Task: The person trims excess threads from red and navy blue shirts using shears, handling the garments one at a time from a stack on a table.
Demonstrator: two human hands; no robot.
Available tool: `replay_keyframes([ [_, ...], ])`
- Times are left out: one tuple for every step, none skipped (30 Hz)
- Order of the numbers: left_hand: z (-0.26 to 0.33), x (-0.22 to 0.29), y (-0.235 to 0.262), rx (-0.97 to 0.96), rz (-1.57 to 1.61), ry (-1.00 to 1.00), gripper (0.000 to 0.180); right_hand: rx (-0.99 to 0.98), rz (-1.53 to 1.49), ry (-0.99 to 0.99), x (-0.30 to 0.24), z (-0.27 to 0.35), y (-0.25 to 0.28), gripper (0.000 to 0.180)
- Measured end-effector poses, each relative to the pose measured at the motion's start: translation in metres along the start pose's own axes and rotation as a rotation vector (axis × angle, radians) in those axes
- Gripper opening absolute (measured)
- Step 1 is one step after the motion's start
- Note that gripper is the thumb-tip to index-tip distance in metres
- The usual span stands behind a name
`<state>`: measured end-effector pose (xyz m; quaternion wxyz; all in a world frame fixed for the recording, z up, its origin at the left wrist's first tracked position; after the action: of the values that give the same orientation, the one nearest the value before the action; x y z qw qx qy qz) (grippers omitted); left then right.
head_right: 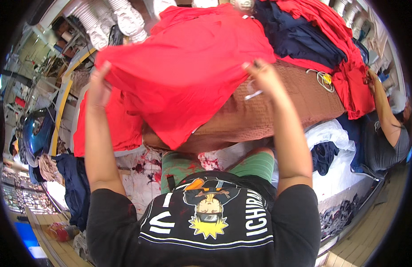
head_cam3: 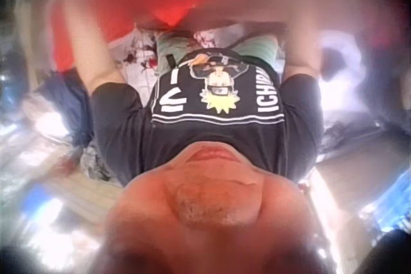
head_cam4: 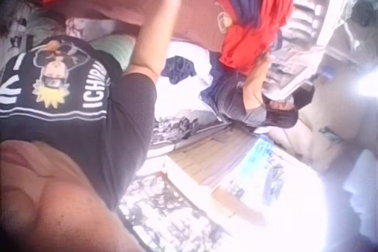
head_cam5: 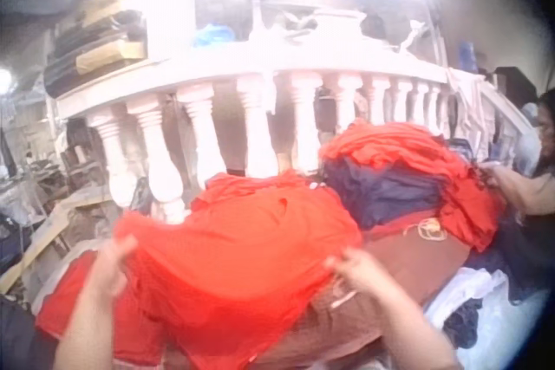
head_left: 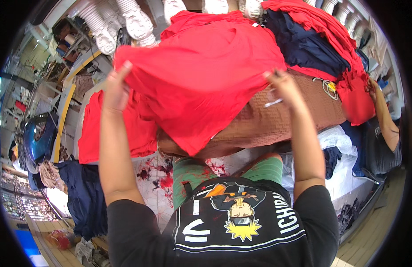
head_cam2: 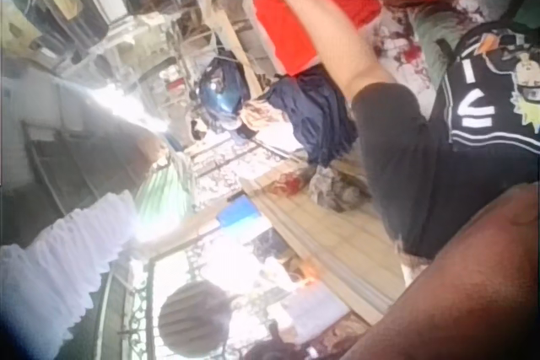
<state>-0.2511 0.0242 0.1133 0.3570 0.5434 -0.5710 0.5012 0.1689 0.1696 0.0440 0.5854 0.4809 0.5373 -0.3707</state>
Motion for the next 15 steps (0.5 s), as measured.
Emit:
replay_keyframes([
  [0.005, 0.03, -0.009, -0.009, 0.025, -0.112, 0.038, -0.079, -0.036, 0.083, -0.027, 0.003, 0.015, 0.039],
  [0.011, 0.06, -0.019, -0.011, 0.043, -0.23, 0.04, -0.079, 0.029, 0.088, -0.059, 0.007, 0.03, 0.035],
  [0.012, 0.081, -0.022, -0.069, -0.077, -0.276, 0.042, 0.014, 0.063, 0.175, -0.086, 0.013, 0.036, 0.036],
  [0.015, 0.103, -0.022, -0.116, -0.205, -0.32, 0.043, 0.118, 0.156, 0.296, -0.103, 0.008, 0.054, 0.04],
  [0.021, 0.124, -0.019, -0.109, -0.299, -0.307, 0.043, 0.089, 0.112, 0.245, -0.135, 0.019, 0.048, 0.045],
  [0.032, 0.152, -0.025, -0.114, -0.393, -0.307, 0.042, 0.051, -0.046, 0.326, -0.157, 0.015, 0.065, 0.042],
  [0.038, 0.163, -0.038, -0.096, -0.429, -0.322, 0.053, -0.002, -0.21, 0.385, -0.169, 0.004, 0.079, 0.042],
  [0.041, 0.164, -0.048, -0.085, -0.454, -0.348, 0.065, -0.055, -0.361, 0.441, -0.185, -0.005, 0.095, 0.044],
  [0.037, 0.161, -0.042, -0.097, -0.459, -0.229, 0.058, -0.046, -0.266, 0.548, -0.183, -0.022, 0.09, 0.041],
  [0.032, 0.159, -0.024, -0.102, -0.458, -0.111, 0.052, -0.046, -0.128, 0.557, -0.183, -0.043, 0.075, 0.04],
  [0.018, 0.145, 0.008, -0.09, -0.532, 0.009, 0.044, -0.04, 0.017, 0.569, -0.185, -0.063, 0.06, 0.039],
  [-0.001, 0.118, 0.034, -0.117, -0.569, 0.136, 0.037, -0.007, 0.243, 0.459, -0.182, -0.078, 0.052, 0.04],
  [0.013, 0.135, 0.037, 0.127, -0.551, 0.118, 0.035, 0.074, 0.017, 0.412, -0.183, -0.077, 0.01, 0.042],
  [0.015, 0.147, 0.035, 0.328, -0.498, 0.073, 0.032, 0.092, -0.14, 0.329, -0.192, -0.097, 0.011, 0.041],
  [0.019, 0.157, 0.037, 0.532, -0.45, 0.03, 0.029, 0.082, -0.156, 0.299, -0.216, -0.103, -0.004, 0.043],
])
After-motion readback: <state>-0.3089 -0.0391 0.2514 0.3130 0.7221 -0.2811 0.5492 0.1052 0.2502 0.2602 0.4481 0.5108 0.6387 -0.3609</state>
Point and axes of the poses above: each hand's wrist, its own z-axis away from the middle knuckle, its own y-axis out of the back of the hand, x = y × z, the point moved 1 cm from there along -z, towards the middle knuckle, and after that the axes turned 8 degrees about -x, right-handed, at the moved point
